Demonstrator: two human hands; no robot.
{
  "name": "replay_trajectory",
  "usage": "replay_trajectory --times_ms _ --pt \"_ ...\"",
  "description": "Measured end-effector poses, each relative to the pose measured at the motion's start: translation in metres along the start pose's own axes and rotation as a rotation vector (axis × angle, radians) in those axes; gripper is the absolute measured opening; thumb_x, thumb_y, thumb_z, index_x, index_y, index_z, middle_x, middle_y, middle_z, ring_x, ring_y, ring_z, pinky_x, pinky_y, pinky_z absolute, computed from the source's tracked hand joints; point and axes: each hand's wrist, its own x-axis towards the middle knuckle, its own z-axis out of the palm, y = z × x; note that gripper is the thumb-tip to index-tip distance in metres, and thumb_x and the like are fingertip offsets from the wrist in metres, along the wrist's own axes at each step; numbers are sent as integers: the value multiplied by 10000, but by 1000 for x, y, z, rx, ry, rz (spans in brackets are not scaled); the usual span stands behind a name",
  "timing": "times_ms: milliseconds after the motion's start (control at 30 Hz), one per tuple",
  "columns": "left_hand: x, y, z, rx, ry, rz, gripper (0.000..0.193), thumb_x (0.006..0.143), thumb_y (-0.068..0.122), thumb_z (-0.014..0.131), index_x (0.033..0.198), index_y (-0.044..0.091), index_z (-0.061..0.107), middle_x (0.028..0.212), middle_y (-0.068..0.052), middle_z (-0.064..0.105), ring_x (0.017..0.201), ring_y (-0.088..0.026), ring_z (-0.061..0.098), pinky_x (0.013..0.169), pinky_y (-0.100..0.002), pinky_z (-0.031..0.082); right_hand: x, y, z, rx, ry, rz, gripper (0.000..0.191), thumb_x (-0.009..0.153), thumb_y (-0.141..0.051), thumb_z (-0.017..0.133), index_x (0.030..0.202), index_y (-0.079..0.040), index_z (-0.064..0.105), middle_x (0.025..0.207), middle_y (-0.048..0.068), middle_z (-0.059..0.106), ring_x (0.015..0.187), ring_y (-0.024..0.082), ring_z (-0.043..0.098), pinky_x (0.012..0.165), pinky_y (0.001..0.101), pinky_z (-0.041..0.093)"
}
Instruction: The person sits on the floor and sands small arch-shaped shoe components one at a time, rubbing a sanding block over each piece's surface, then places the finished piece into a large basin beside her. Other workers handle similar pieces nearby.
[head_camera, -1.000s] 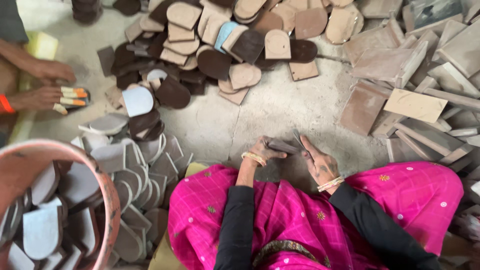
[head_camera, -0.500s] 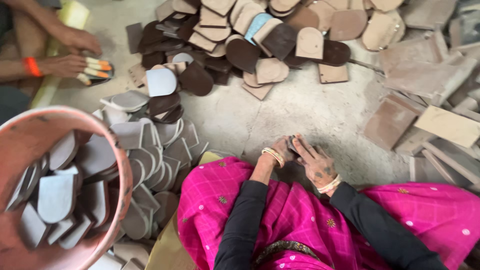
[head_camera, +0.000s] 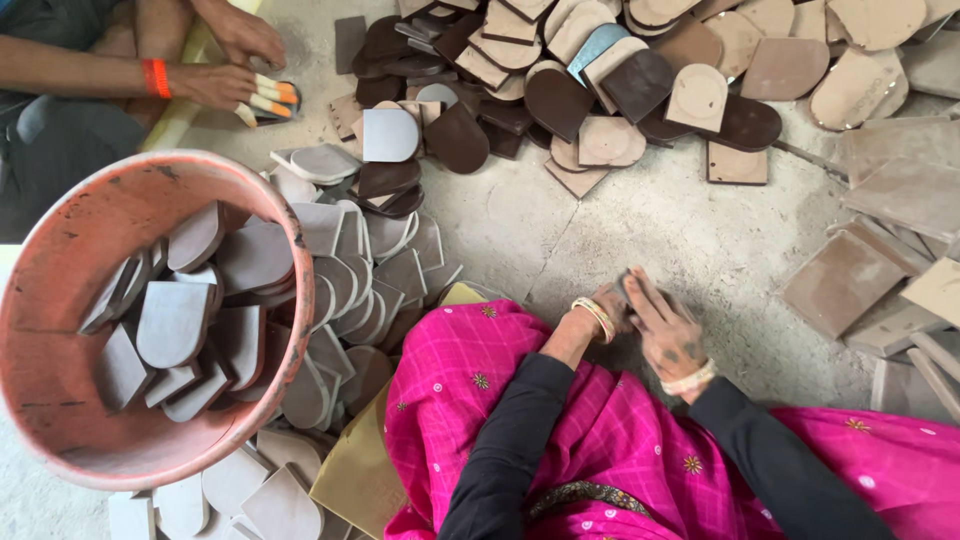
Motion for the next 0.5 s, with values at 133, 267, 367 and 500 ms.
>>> replay_trajectory --times_ms 133,267,367,500 --pt "-6 -4 -3 69 -53 -31 273 853 338 826 1003 110 812 1038 -113 787 1028 -318 700 976 -482 468 3 6 -2 82 -75 11 688 893 -32 636 1550 -118 450 1549 61 524 1247 325 618 922 390 538" --pt "-18 -6 -25 -585 -72 -93 432 714 283 931 1039 22 819 997 -176 837 870 -255 744 794 -363 582 -24 19 -27 62 -86 43 741 830 9 620 1542 -92 443 1554 101 514 1322 342 578 994 409 516" --pt "-18 -5 -22 -566 -87 -195 481 698 278 961 1061 13 788 1022 -169 820 881 -210 717 789 -349 571 -27 13 -25 93 -35 0 722 863 25 597 1558 -52 419 1571 114 482 1355 363 557 1054 409 509" --pt "-14 -11 -2 -190 16 -186 428 712 236 942 1044 13 790 987 -132 809 858 -172 703 781 -334 566 -1 -5 8 38 54 -8 698 873 -61 644 1544 -93 452 1555 62 502 1325 337 577 1008 408 520"
